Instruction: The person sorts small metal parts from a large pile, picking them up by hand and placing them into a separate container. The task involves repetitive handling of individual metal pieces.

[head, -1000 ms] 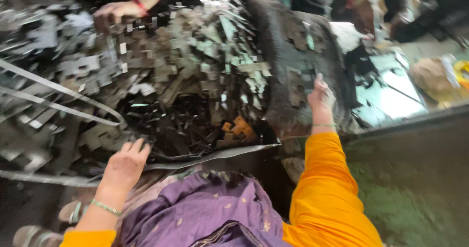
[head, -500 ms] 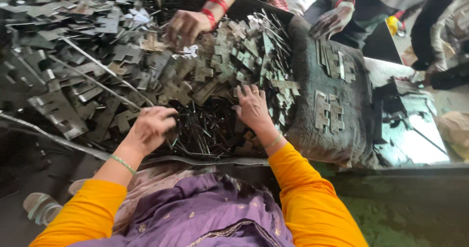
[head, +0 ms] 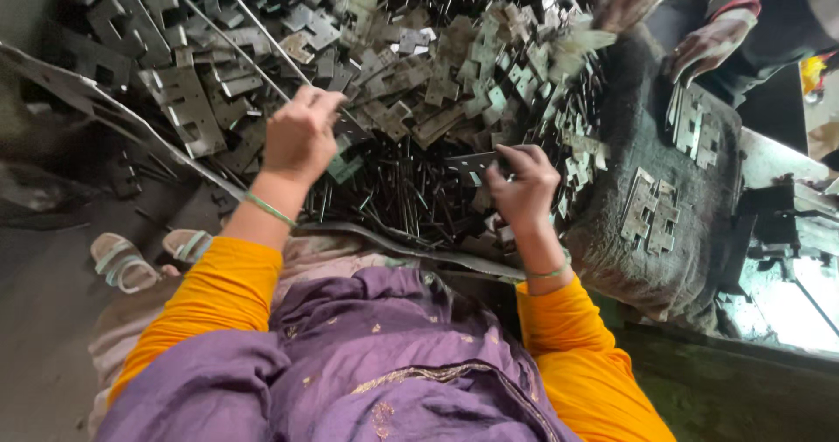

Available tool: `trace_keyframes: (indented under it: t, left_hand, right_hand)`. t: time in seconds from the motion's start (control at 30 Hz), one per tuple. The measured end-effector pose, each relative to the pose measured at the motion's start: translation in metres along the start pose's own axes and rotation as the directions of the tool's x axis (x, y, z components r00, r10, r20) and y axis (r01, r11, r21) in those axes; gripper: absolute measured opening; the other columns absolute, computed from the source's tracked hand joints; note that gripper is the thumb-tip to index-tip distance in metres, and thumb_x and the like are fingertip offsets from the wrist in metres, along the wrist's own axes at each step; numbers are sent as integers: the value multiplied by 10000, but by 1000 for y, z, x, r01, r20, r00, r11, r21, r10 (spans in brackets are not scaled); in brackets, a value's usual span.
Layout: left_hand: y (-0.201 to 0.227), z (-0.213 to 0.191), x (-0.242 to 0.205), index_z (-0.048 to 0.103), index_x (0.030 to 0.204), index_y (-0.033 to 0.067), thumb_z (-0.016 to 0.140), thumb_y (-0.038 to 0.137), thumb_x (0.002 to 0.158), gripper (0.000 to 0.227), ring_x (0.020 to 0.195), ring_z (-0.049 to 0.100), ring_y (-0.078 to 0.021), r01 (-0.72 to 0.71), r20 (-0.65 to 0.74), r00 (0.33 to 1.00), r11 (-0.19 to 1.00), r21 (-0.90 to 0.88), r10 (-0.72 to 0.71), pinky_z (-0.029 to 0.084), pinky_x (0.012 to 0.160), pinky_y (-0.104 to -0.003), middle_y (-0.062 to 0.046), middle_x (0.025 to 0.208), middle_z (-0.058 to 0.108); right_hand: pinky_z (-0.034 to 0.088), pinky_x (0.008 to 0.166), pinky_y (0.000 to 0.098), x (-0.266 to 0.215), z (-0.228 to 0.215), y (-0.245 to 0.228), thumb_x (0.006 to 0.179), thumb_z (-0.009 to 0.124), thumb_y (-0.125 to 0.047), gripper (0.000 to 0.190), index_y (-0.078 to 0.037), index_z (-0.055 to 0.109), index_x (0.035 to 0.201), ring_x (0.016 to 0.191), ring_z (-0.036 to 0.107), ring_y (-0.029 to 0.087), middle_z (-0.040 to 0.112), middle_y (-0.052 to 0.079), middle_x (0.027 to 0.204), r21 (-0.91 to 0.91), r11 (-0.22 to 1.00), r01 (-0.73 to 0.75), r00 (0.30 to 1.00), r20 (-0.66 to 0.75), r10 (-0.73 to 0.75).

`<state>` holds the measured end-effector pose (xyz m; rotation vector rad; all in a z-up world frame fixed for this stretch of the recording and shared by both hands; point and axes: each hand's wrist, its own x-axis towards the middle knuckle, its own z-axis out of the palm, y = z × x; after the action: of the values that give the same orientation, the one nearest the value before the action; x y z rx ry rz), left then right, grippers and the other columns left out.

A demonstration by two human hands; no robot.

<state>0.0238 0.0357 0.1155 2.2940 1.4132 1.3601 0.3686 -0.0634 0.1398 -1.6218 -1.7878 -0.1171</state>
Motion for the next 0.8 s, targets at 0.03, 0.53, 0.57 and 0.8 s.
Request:
trace_keyframes:
  t: [0.03,0.53,0.57,0.8]
  left_hand:
    - [-6,-2,-6,730,1040,142,792,62,883,188,809,710,-334,24,56,998,1000,9,-24,561,695,-419,-113,955,735]
    - [-25,-17,-55,624,1296,6,643,-129,890,428,968,710,-274,259,474,815,-523,-812,-334,605,865,-381,-143,994,698]
    - [-18,-20,-56,602,1338,9,622,-155,834,531,1018,706,-260,285,492,840,-585,-759,-229,608,936,-388,-138,1021,701]
    - [27,33,-54,651,1284,62,761,126,842,460,1047,706,-300,336,441,897,645,-686,2,551,941,-397,-150,1118,722]
  right_hand:
    - [580,785,327,-5,-7,-5,803,820,-56,316,-62,770,1115,872,735,245,733,123,1012,25,1000,-15,1000,12,15]
    - [554,785,380,-77,-3,52,759,803,13,388,-15,768,1144,861,684,281,709,168,969,36,970,-240,784,597,171]
    - [558,775,372,-76,-7,55,778,786,25,359,-9,770,1135,857,687,263,705,166,981,72,952,-298,779,595,199]
    - [619,780,361,-68,-23,39,913,658,37,328,50,634,1240,883,737,236,715,165,1084,611,54,-789,564,688,456]
